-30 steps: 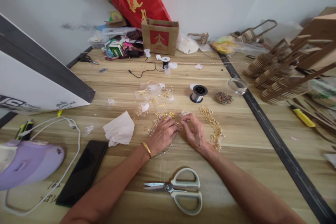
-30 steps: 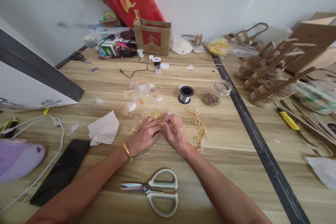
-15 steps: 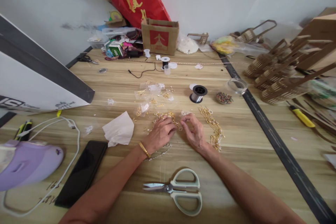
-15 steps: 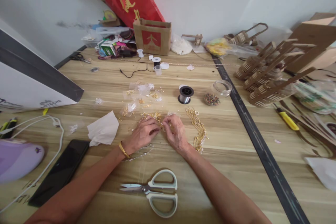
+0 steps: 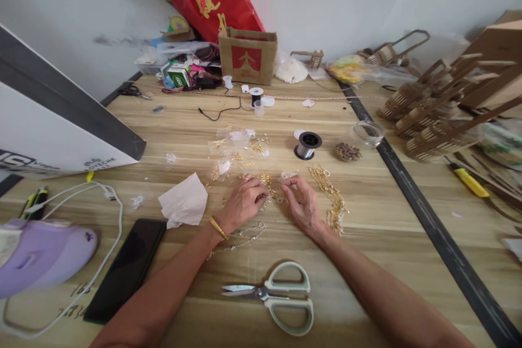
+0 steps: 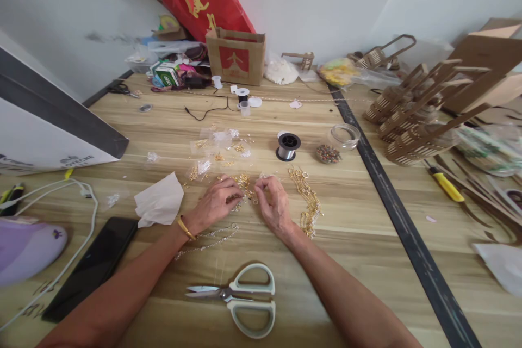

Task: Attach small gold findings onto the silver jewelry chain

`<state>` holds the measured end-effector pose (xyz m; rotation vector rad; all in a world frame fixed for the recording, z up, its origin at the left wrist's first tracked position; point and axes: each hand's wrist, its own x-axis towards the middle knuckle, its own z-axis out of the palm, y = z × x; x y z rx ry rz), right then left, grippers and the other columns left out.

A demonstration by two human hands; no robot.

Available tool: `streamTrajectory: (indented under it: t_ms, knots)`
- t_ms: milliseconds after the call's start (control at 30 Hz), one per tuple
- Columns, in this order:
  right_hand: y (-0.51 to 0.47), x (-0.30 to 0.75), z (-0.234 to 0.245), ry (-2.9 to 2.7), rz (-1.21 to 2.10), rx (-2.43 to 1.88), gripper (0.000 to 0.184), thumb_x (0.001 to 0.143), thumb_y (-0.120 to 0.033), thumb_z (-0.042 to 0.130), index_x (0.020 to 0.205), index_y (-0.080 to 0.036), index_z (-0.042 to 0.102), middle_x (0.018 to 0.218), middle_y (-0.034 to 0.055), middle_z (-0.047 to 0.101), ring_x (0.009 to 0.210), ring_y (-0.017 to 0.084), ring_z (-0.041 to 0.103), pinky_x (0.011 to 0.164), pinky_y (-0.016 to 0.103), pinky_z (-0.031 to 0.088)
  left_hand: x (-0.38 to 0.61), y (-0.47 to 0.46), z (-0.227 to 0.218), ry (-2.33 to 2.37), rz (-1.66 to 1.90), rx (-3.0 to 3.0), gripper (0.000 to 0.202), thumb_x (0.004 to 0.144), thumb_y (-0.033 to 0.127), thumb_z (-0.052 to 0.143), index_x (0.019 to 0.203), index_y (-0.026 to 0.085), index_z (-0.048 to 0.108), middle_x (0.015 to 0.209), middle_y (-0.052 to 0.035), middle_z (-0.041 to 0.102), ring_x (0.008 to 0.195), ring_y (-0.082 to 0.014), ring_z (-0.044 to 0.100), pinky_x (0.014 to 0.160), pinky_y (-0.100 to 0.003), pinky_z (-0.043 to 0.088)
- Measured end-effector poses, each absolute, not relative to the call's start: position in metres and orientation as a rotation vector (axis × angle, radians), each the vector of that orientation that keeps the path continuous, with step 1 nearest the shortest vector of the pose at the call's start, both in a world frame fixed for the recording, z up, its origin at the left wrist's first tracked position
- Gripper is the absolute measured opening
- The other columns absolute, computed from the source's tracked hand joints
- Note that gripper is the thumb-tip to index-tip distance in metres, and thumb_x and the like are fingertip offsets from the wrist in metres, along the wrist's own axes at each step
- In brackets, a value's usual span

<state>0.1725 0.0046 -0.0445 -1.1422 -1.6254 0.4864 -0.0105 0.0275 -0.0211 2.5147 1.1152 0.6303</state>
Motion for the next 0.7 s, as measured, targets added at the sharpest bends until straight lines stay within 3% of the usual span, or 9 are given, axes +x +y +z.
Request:
streamTrajectory:
  t_ms: [367, 700]
  knots:
    - [0.0051, 0.1730, -0.0463, -1.626, 0.496, -1.150, 0.007, 0.090, -0.023, 0.050, 0.085, -0.020, 0.055, 0.079, 0.0028, 0.059, 0.076, 0.017, 0.056, 0.071, 0.031, 0.045, -0.0092, 0.0248, -0.0262, 1.077, 0.572, 2.551, 0.007, 0.084, 0.016, 0.061, 0.082, 0.017, 0.068, 0.084, -0.0047, 0.058, 0.093, -0.0211, 0.051, 0.087, -0.036, 0.045]
    - [0.0050, 0.1723, -0.0450, -1.626, 0.505, -1.165, 0.009, 0.090, -0.025, 0.050, 0.084, -0.021, 0.054, 0.078, 0.0029, 0.058, 0.075, 0.018, 0.056, 0.071, 0.032, 0.045, -0.0114, 0.0274, -0.0227, 1.071, 0.602, 2.521, 0.018, 0.090, 0.015, 0.052, 0.083, 0.016, 0.068, 0.082, -0.0053, 0.061, 0.087, -0.0199, 0.053, 0.086, -0.038, 0.045]
